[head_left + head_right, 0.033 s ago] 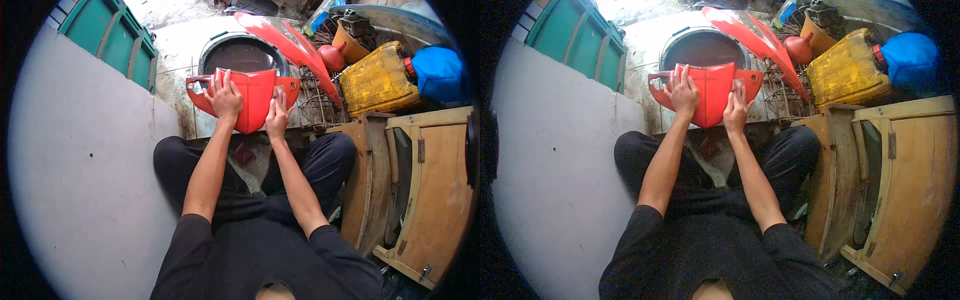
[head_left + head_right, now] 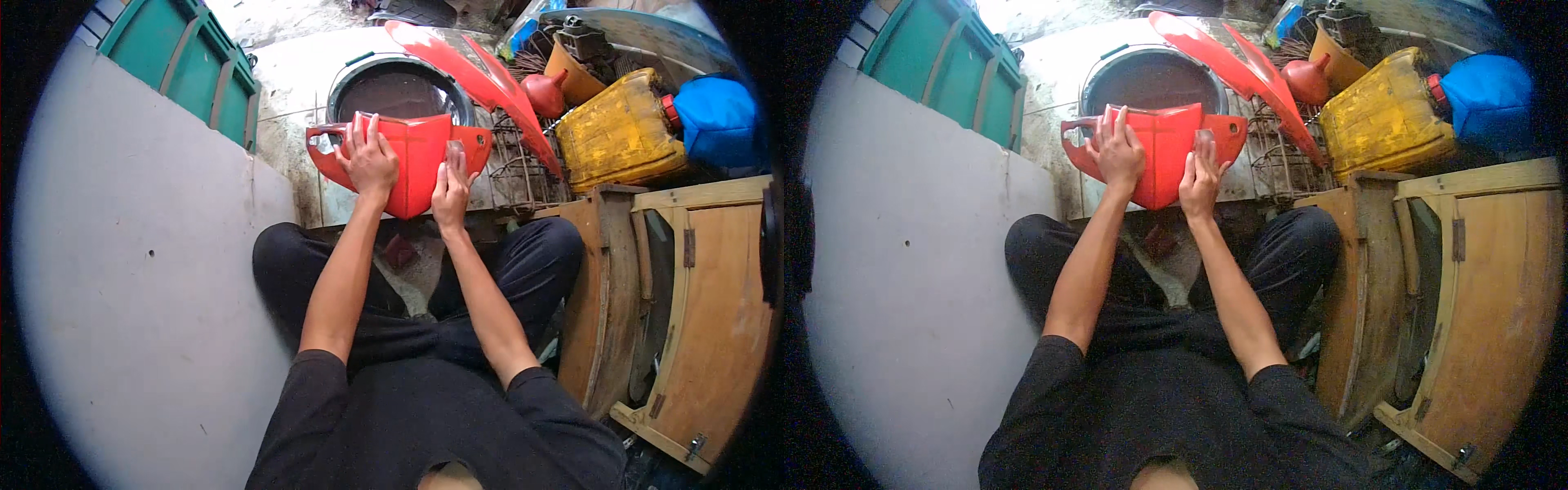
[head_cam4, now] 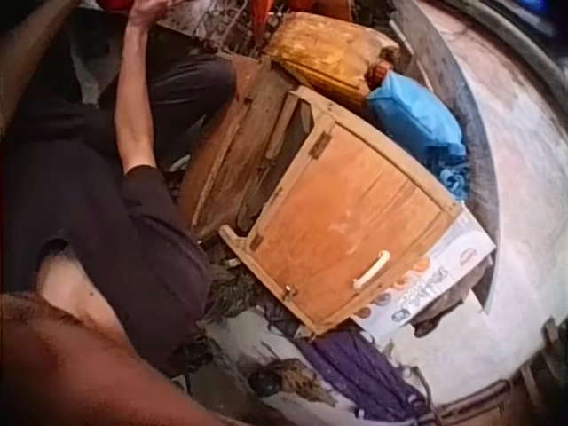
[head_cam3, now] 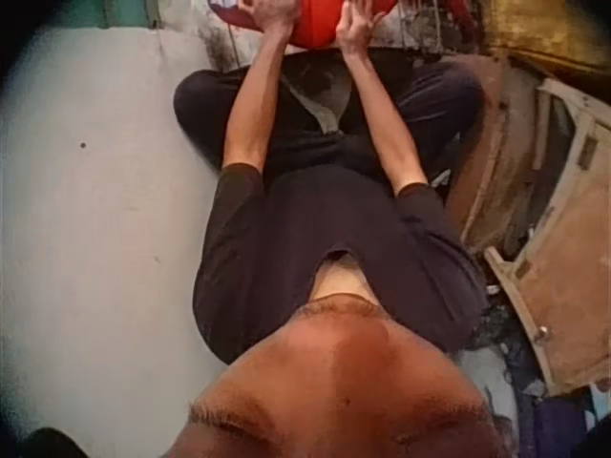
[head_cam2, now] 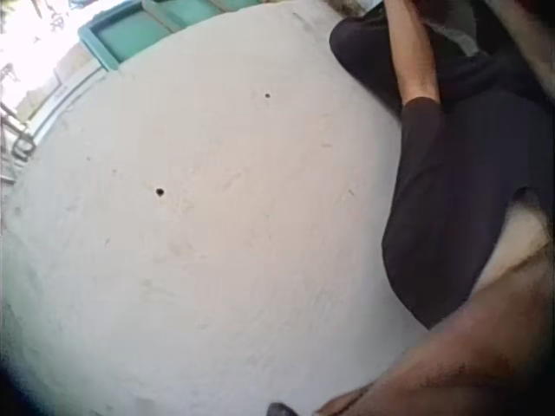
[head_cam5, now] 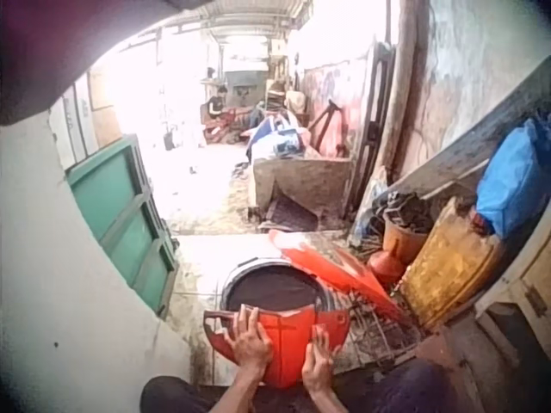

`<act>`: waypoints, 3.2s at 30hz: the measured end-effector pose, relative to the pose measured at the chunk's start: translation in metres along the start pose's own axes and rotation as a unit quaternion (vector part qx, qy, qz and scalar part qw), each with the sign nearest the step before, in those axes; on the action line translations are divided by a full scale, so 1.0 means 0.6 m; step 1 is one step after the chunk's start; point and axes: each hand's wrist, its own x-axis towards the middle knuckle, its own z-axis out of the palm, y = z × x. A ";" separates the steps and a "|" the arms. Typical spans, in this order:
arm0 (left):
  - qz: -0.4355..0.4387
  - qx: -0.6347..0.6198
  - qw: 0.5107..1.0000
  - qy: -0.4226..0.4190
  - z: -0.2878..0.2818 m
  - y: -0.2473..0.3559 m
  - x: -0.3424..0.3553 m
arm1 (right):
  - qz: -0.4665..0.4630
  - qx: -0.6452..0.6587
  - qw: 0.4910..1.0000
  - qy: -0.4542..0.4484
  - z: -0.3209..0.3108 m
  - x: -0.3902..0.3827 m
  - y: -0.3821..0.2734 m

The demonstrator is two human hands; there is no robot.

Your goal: The person rubs a red motorcycle fairing part with their hands while it is partially submerged in a bucket of water, moving their fingers and palms across the surface of the plastic.

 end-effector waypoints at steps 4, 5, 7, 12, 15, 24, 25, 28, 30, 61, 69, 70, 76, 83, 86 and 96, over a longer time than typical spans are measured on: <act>0.004 -0.004 1.000 0.001 0.003 0.012 0.004 | 0.065 -0.040 0.995 0.070 0.005 0.009 0.034; 0.003 -0.018 1.000 -0.004 0.003 0.022 0.004 | 0.095 -0.070 0.987 0.107 0.001 0.012 0.059; -0.002 -0.014 1.000 -0.008 -0.002 0.005 0.005 | 0.075 -0.047 0.996 0.014 0.004 0.009 0.032; -0.009 -0.024 1.000 -0.012 -0.004 0.006 -0.001 | 0.057 -0.069 0.995 0.053 0.011 0.000 0.015; -0.001 -0.010 1.000 0.000 0.002 0.010 0.005 | 0.042 -0.032 0.998 0.020 0.005 -0.004 0.016; -0.003 -0.010 1.000 0.001 -0.003 0.005 0.002 | 0.097 -0.054 0.993 0.038 0.004 -0.005 0.010; 0.002 -0.011 1.000 0.003 -0.001 0.011 0.004 | 0.140 -0.067 0.984 0.087 0.008 -0.003 0.016; -0.001 -0.013 1.000 0.003 0.002 0.002 0.005 | 0.042 -0.021 0.999 -0.010 0.002 -0.013 0.005; -0.007 -0.010 1.000 -0.001 0.002 -0.007 0.002 | 0.078 -0.040 0.992 -0.096 -0.013 -0.010 0.017; -0.002 -0.030 1.000 0.002 0.011 0.000 0.004 | 0.003 0.005 1.000 0.024 0.024 0.003 -0.020; -0.001 -0.019 1.000 0.002 0.009 -0.003 0.005 | -0.081 -0.034 0.989 -0.119 0.011 0.040 -0.010; -0.002 -0.019 1.000 0.000 0.008 -0.003 0.005 | -0.049 -0.049 0.988 -0.141 0.002 0.049 -0.004; -0.008 -0.020 1.000 -0.002 0.005 0.003 0.003 | 0.006 -0.022 0.999 -0.033 0.012 0.076 0.027; -0.002 -0.011 1.000 0.006 0.003 -0.012 0.002 | -0.033 -0.049 0.995 -0.079 0.033 0.097 0.001; 0.000 -0.029 1.000 0.002 0.007 0.027 0.009 | 0.035 -0.111 0.993 0.032 0.034 0.126 0.044; 0.005 -0.013 1.000 0.015 0.006 0.004 0.004 | -0.073 0.001 0.987 -0.141 0.009 0.118 0.035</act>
